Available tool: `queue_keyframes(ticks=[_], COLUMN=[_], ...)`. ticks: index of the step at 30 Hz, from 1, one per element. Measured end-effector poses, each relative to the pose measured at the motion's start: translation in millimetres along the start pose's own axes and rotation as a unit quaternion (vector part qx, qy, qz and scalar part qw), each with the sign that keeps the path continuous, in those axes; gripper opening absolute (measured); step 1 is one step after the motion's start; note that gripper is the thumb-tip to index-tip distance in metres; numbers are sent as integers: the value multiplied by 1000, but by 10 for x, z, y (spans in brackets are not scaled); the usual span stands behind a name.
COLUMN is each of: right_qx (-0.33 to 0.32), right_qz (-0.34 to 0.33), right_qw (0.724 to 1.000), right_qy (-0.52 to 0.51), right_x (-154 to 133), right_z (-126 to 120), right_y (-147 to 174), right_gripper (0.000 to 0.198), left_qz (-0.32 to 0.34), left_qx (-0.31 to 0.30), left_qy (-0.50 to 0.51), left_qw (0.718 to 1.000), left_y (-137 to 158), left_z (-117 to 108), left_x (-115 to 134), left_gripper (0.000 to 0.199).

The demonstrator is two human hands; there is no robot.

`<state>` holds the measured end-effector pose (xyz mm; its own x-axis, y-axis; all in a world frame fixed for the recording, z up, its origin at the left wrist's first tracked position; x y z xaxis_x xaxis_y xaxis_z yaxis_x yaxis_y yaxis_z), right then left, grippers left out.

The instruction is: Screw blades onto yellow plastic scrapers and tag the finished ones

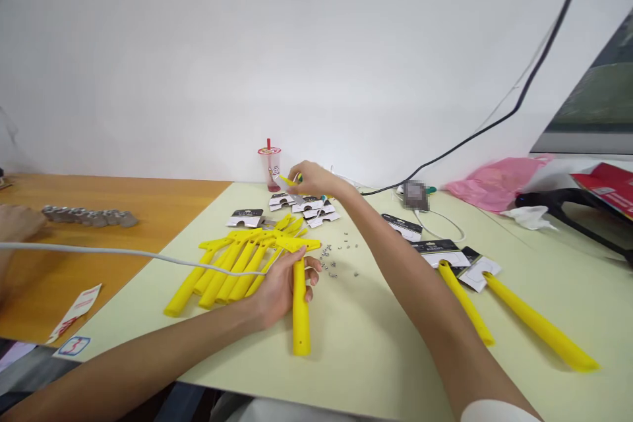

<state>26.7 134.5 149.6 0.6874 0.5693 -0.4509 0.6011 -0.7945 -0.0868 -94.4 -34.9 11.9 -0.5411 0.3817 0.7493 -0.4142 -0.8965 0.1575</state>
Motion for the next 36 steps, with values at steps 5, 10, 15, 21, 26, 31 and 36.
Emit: queue_keyframes(ticks=[5, 10, 15, 21, 26, 31, 36], right_qx=[16, -42, -141, -226, -254, -273, -281], right_qz=[-20, -29, -18, -11, -10, -25, -35], right_qw=[999, 999, 990, 972, 965, 960, 956], right_qy=[-22, 14, 15, 61, 68, 65, 75], right_x=[-182, -233, -269, -405, -456, -467, -453], right_z=[-515, -648, -506, -345, -287, -230, -196], right_y=[776, 1013, 942, 852, 794, 766, 743], right_gripper=[35, 35, 42, 49, 51, 50, 49], left_qz=[19, 42, 75, 117, 138, 147, 155], left_qx=[13, -3, -21, -50, -73, -79, -80], left_qy=[-24, -60, -106, -166, -211, -224, -234], left_qw=[999, 997, 991, 978, 965, 960, 957], left_y=[18, 62, 60, 57, 92, 101, 93], left_z=[17, 15, 22, 21, 48, 55, 32], left_x=[4, -7, 14, 93, 155, 160, 133], left_gripper=[40, 42, 47, 53, 55, 57, 58])
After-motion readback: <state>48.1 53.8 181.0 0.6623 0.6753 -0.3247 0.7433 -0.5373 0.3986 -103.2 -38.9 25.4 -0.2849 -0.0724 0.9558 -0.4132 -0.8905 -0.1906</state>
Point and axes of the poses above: each hand's wrist, its own y-axis away from the middle knuckle, its own z-axis out of the palm, x = y × z, the point moved 1 cm from there along -y, towards the middle knuckle, and after that the axes turned 5 degrees about -x, right-handed, at the moved point
